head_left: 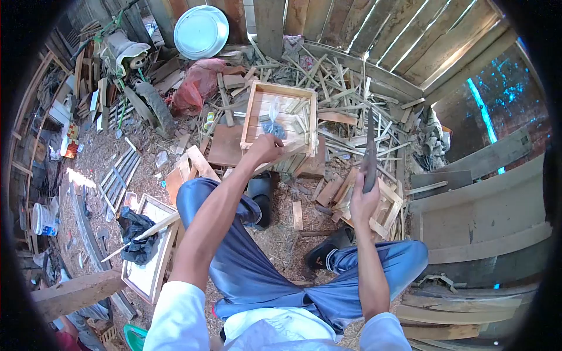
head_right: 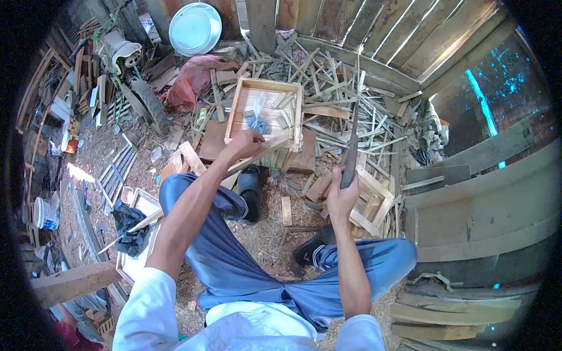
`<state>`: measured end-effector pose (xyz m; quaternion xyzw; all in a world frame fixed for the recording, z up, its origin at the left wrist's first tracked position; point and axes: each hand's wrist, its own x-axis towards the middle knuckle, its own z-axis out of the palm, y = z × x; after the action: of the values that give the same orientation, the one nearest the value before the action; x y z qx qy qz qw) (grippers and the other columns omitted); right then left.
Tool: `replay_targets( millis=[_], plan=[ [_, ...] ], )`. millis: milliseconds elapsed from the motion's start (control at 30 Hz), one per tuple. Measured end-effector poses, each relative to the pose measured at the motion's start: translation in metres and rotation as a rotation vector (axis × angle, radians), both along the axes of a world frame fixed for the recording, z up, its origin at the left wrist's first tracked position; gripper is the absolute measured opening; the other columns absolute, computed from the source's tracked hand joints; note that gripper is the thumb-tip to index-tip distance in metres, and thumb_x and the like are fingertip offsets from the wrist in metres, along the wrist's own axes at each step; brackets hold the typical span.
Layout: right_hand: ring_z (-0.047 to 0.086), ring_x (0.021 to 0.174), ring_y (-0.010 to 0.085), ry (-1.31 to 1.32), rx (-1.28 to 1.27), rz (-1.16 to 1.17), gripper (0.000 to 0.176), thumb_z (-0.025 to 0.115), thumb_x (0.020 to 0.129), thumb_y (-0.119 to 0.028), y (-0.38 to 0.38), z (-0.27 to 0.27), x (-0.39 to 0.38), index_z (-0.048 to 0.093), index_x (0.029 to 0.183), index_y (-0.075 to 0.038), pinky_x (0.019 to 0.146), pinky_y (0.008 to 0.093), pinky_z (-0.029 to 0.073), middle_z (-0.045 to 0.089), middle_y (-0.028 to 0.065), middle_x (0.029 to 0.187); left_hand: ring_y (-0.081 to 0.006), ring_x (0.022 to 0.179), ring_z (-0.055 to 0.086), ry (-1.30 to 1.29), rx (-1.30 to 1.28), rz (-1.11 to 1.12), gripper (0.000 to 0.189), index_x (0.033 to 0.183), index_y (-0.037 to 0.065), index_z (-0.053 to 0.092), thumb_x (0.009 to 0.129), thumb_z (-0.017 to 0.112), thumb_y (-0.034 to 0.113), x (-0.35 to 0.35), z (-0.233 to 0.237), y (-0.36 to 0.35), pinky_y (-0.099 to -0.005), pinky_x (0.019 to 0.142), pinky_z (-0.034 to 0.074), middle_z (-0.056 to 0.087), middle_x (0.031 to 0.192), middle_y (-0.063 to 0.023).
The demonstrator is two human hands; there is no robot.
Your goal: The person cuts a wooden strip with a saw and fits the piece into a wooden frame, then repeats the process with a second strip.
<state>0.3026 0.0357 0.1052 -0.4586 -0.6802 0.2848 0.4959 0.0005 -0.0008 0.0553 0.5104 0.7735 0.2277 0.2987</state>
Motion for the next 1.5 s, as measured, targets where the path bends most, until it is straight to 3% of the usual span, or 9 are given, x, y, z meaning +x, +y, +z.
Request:
replay_targets(
  millis=[100,267,467,833,900,1033,1100,1333,1500],
  plan=[
    [0.05,0.055,0.0057,0.435,-0.235,0.143,0.028,0.06,0.095,-0.031,-0.007,0.012,0.003,0.058,0.093,-0.003,0.048,0.0223,0.038,0.057,0.0005,0.07,-0.0348,0.082,0.068,0.027,0.106,-0.027,0.027,0.092,0.006,0.075,0.078,0.069,0.028,0.0,-0.014,-0.001,-0.0407,0.078,0.054,0.07,0.087,-0.0206],
    [0.042,0.049,0.0046,0.091,-0.182,0.135,0.026,0.06,0.095,-0.028,-0.006,0.028,0.012,0.06,0.091,-0.002,0.044,0.0223,0.033,0.048,-0.0039,0.059,-0.0361,0.08,0.068,0.092,0.136,-0.011,0.027,0.092,0.005,0.074,0.079,0.068,0.028,0.008,-0.017,0.002,-0.0411,0.076,0.053,0.069,0.084,-0.0218],
    [0.041,0.054,0.005,0.513,-0.44,0.232,0.026,0.059,0.096,-0.026,-0.015,-0.002,0.011,0.06,0.093,0.0,0.05,0.0222,0.033,0.048,-0.0023,0.062,-0.0373,0.079,0.067,0.085,0.23,-0.021,0.026,0.091,0.004,0.073,0.08,0.067,0.027,0.014,-0.017,-0.001,-0.0429,0.074,0.053,0.068,0.082,-0.0215],
    [0.042,0.056,0.0052,0.532,-0.452,0.229,0.025,0.059,0.096,-0.024,-0.01,-0.006,0.009,0.059,0.097,0.0,0.051,0.0224,0.034,0.048,-0.0023,0.064,-0.0392,0.083,0.066,0.023,0.25,0.049,0.024,0.097,0.004,0.071,0.081,0.066,0.022,0.026,-0.018,-0.002,-0.0444,0.075,0.052,0.068,0.085,-0.0233],
    [0.042,0.056,0.005,0.527,-0.446,0.215,0.024,0.059,0.096,-0.024,-0.008,-0.006,0.012,0.059,0.097,0.0,0.051,0.0223,0.034,0.048,-0.0023,0.064,-0.0288,0.076,0.068,0.07,0.141,0.038,0.027,0.103,0.002,0.069,0.082,0.069,0.019,0.024,-0.018,-0.004,-0.0384,0.07,0.052,0.068,0.082,-0.0213],
    [0.041,0.056,0.0047,0.569,-0.452,0.225,0.024,0.06,0.096,-0.024,-0.001,-0.007,0.015,0.059,0.097,0.0,0.051,0.0221,0.033,0.048,-0.0026,0.063,-0.0292,0.076,0.068,0.006,0.077,0.092,0.029,0.105,0.002,0.068,0.081,0.07,0.018,0.025,-0.02,-0.006,-0.0381,0.07,0.052,0.069,0.085,-0.0218],
    [0.041,0.055,0.0047,0.597,-0.454,0.221,0.025,0.06,0.096,-0.024,0.001,-0.006,0.016,0.059,0.096,0.0,0.051,0.0221,0.033,0.048,-0.0027,0.063,-0.0391,0.083,0.067,0.056,0.131,0.111,0.027,0.104,0.005,0.07,0.079,0.07,0.015,0.029,-0.02,-0.007,-0.0441,0.075,0.052,0.067,0.086,-0.0264],
    [0.041,0.054,0.005,0.589,-0.444,0.21,0.026,0.061,0.095,-0.025,0.011,-0.006,0.017,0.06,0.097,0.001,0.05,0.0221,0.033,0.047,-0.0028,0.062,-0.0365,0.08,0.067,0.074,0.319,0.076,0.029,0.106,0.006,0.07,0.078,0.071,0.011,0.028,-0.013,0.01,-0.0437,0.073,0.053,0.069,0.084,-0.0214],
    [0.041,0.054,0.0049,0.524,-0.455,0.259,0.031,0.057,0.097,-0.03,0.009,-0.008,0.021,0.059,0.092,0.0,0.049,0.0221,0.032,0.047,-0.0031,0.062,-0.0367,0.084,0.067,0.422,0.3,-0.075,0.027,0.102,0.007,0.07,0.076,0.071,0.012,0.038,-0.008,0.016,-0.0449,0.077,0.052,0.069,0.087,-0.0199]
  ],
)
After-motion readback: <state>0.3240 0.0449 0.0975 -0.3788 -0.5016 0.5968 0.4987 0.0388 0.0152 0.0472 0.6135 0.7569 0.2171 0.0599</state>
